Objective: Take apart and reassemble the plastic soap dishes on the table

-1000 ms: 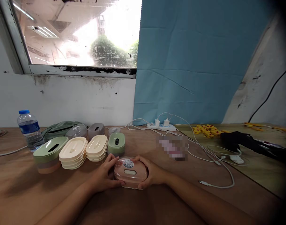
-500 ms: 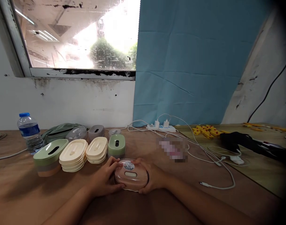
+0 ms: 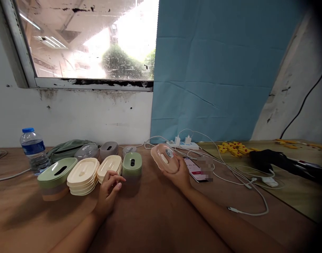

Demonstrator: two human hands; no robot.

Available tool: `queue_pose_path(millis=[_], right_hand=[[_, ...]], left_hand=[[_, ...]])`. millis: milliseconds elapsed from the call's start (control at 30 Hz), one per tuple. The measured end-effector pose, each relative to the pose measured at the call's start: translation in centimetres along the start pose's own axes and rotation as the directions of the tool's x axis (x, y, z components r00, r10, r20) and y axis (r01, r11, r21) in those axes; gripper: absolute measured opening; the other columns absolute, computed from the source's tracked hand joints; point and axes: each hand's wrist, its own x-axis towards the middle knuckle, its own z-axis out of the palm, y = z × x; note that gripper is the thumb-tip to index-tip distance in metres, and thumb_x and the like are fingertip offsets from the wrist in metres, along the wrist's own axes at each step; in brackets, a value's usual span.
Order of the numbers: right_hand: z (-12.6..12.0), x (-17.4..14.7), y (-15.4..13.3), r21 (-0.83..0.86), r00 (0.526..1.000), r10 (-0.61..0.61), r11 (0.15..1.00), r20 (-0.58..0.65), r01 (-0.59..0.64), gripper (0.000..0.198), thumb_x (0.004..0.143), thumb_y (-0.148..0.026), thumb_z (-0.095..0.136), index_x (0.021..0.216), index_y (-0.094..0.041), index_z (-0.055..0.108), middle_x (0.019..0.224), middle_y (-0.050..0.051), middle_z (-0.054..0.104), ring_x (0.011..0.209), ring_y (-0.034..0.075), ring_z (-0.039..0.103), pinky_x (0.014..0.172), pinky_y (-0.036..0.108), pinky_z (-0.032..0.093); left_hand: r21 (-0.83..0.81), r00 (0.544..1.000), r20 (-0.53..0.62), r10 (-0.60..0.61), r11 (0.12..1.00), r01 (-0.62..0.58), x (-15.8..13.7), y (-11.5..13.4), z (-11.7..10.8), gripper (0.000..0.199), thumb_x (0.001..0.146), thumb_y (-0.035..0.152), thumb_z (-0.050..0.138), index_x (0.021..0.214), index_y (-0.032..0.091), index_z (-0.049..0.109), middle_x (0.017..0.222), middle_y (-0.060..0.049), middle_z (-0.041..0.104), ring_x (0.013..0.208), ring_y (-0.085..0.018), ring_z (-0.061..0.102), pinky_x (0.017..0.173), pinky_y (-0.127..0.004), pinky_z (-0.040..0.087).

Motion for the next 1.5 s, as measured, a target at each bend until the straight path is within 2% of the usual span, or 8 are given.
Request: queue_pose_path(millis=[333,600,800,967,1100,1233,1333,1500], right_hand=[[7.0,5.2,2.8,-0.339,0.946,0.322,0.895,0.038,-0.291,0.067,0.056,-0.042,0.068,0.112,-0.013,0.047,0.103,0.019,0.058,0.099,0.034,0.053,0.084,0.042,0.037],[8.4,6.0,4.4,-0.389,0.913,0.403,0.852,0.061,-0.35,0.068,0.053,-0.045,0.07,0.112,-0.017,0.049,0.107,0.018,0.055,0.1,0.033,0.052,0.082,0.038,0.037],[7.5,6.0,3.6,-0.306,0.961,0.275,0.918,0.031,-0.252,0.071,0.054,-0.042,0.07,0.113,-0.014,0.043,0.118,0.02,0.045,0.112,0.037,0.039,0.09,0.045,0.029],[7.0,4.0,-0.1,-0.122,0.996,-0.002,0.992,0.088,0.012,0.027,0.07,-0.032,0.055,0.093,-0.019,0.048,0.108,0.009,0.052,0.108,0.025,0.043,0.094,0.036,0.031],[6.9,0.5,-4.4,0.022,0.977,-0.149,0.989,0.15,0.147,0.017,0.067,-0.031,0.059,0.075,-0.023,0.047,0.085,0.003,0.054,0.086,0.021,0.052,0.08,0.033,0.043],[6.7,-1.6,-7.3,0.266,0.943,-0.254,0.944,0.213,0.194,0.029,0.069,-0.028,0.061,0.096,-0.024,0.052,0.095,0.005,0.051,0.089,0.022,0.052,0.08,0.034,0.044],[6.9,-1.5,-7.7,0.345,0.915,-0.281,0.922,0.289,0.175,0.027,0.072,-0.026,0.059,0.099,-0.025,0.056,0.102,0.006,0.049,0.097,0.022,0.049,0.087,0.036,0.041],[7.3,-1.1,-7.0,0.445,0.873,-0.304,0.888,0.381,0.115,0.019,0.079,-0.03,0.054,0.096,-0.024,0.058,0.098,0.006,0.052,0.092,0.021,0.051,0.076,0.033,0.045]], left_hand=[[-0.091,0.995,0.095,0.009,0.996,0.0,0.0,0.2,0.1,0.029,0.08,0.034,0.042,0.072,0.017,0.063,0.081,-0.004,0.043,0.077,-0.017,0.046,0.072,-0.03,0.038],[-0.093,0.997,0.08,-0.015,0.995,0.023,0.1,0.2,0.3,0.029,0.077,0.037,0.044,0.062,0.016,0.058,0.075,-0.004,0.045,0.071,-0.015,0.047,0.068,-0.028,0.039],[0.017,0.995,0.085,-0.052,0.999,0.051,0.2,-0.1,0.1,0.032,0.081,0.032,0.039,0.057,0.016,0.053,0.062,-0.002,0.05,0.061,-0.013,0.047,0.06,-0.025,0.036],[0.184,0.974,0.216,-0.061,0.983,0.021,0.3,-0.1,0.1,0.035,0.082,0.032,0.037,0.055,0.015,0.052,0.057,0.0,0.049,0.057,-0.012,0.045,0.057,-0.024,0.033],[0.27,0.949,0.313,-0.041,0.962,-0.047,0.4,0.1,0.3,0.032,0.081,0.031,0.039,0.055,0.016,0.05,0.056,0.001,0.049,0.056,-0.011,0.045,0.056,-0.023,0.03],[0.273,0.941,0.339,-0.017,0.959,-0.081,0.4,0.2,0.2,0.032,0.081,0.03,0.039,0.054,0.016,0.049,0.057,0.001,0.049,0.056,-0.011,0.045,0.057,-0.023,0.03],[0.276,0.943,0.332,-0.023,0.958,-0.073,0.4,0.0,0.2,0.032,0.081,0.03,0.038,0.054,0.016,0.049,0.057,0.001,0.048,0.056,-0.011,0.045,0.056,-0.023,0.03],[0.307,0.952,0.3,-0.067,0.951,-0.029,0.6,-0.5,0.1,0.033,0.082,0.03,0.039,0.053,0.016,0.047,0.056,0.002,0.046,0.057,-0.011,0.045,0.056,-0.023,0.029]])
